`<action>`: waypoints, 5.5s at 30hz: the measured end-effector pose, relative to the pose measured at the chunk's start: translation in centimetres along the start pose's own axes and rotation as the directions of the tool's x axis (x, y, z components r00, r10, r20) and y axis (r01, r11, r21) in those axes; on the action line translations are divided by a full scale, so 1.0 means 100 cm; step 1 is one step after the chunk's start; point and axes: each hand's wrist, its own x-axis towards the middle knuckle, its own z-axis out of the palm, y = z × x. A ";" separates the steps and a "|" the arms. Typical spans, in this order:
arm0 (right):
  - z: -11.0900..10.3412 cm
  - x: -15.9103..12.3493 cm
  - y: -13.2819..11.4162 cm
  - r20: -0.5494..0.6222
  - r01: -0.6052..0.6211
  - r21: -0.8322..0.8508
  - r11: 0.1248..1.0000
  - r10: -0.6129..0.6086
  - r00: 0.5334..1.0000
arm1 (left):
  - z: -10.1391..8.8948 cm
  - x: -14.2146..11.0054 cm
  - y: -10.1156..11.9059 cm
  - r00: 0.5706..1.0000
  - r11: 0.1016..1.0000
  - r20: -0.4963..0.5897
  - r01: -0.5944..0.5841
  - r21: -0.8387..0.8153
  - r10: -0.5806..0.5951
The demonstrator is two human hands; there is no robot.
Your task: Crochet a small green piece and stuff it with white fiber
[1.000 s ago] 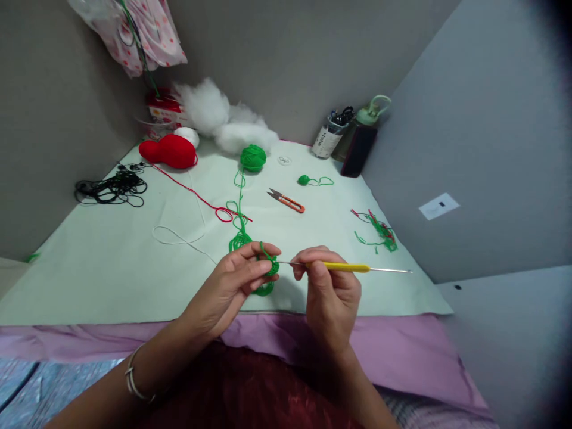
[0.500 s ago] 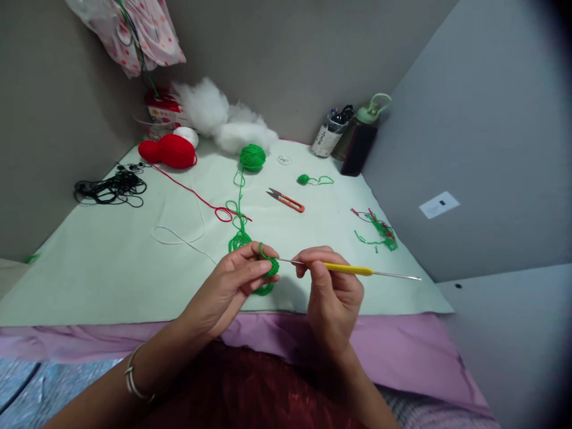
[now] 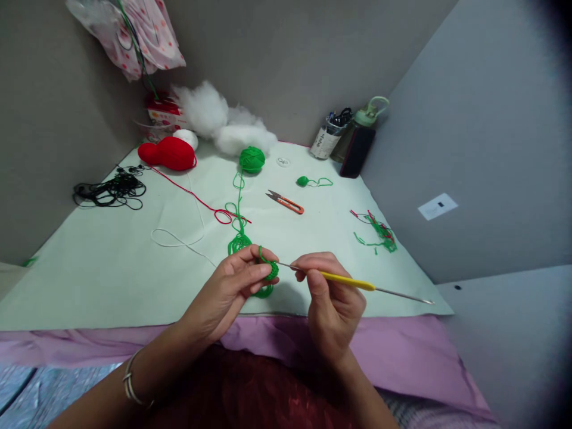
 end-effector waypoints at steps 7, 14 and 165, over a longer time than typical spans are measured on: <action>-0.001 -0.003 0.001 0.038 0.070 -0.052 0.996 -0.068 0.997 | -0.001 0.000 -0.001 1.000 1.000 0.007 -0.002 0.002 0.002; -0.003 -0.003 -0.002 0.074 0.154 -0.128 0.980 -0.146 0.987 | -0.002 -0.001 -0.002 1.000 1.000 -0.002 -0.002 0.016 0.002; -0.004 -0.010 0.005 0.225 0.245 -0.256 0.935 -0.189 0.956 | 0.005 -0.006 -0.006 0.949 0.892 -0.104 -0.237 0.384 0.297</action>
